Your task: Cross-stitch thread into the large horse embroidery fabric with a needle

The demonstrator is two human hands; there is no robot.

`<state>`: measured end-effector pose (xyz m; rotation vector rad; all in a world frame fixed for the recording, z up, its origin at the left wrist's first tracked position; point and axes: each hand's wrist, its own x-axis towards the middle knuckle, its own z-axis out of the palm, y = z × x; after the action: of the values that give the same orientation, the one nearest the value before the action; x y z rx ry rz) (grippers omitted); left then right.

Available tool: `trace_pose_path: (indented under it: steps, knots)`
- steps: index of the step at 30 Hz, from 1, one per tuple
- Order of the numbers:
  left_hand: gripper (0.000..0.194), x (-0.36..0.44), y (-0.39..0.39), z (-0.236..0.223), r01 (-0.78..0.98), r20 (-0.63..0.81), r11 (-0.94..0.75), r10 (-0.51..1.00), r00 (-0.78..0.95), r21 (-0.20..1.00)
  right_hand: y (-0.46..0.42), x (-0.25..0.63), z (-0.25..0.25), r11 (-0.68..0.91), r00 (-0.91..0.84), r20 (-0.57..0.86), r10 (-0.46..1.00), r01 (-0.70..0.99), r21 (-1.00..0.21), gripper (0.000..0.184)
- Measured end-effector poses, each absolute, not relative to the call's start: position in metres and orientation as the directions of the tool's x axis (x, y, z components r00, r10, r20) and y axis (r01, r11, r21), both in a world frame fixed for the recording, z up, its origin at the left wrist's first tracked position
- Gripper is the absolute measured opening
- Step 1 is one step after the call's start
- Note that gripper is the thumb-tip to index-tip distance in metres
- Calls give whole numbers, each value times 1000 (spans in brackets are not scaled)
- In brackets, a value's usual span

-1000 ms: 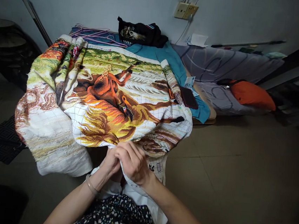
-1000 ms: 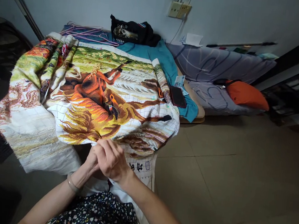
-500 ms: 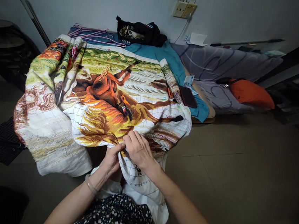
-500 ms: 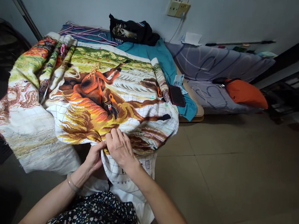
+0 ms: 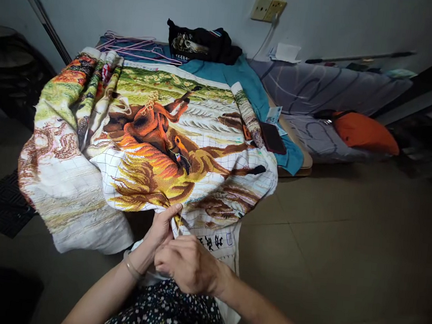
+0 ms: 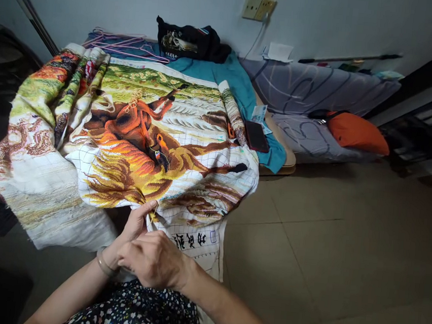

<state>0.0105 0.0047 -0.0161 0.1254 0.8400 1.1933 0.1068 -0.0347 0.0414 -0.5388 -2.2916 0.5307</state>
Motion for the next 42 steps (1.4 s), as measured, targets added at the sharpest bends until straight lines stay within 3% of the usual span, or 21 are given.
trace_pose_path:
  steps: [4,9,15,21,28,34,38,42]
  knots:
    - [20,13,5,-15,-776,-457,331,887,62,537,-18,129,50,590,-453,427,783,319,-742,16]
    - [25,17,7,-15,-788,-431,315,899,71,528,11,150,41,254,-276,138,951,446,-858,15]
    - [31,18,7,-17,-810,-438,274,899,23,519,19,146,37,390,-346,199,917,676,-625,17]
    - [32,17,7,-18,-810,-421,265,907,25,524,20,142,43,415,-374,193,907,718,-559,18]
    - [28,17,7,-17,-816,-421,260,907,23,516,21,139,47,372,-367,108,924,802,-468,20]
    - [26,18,7,-16,-817,-450,272,893,18,508,19,130,64,387,-404,-48,913,899,-207,23]
    - [26,18,6,-17,-811,-433,253,901,0,527,20,124,76,468,-472,-112,875,882,-57,17]
    - [35,19,6,-18,-816,-400,229,916,-3,531,35,130,79,602,-600,-57,798,799,4,14]
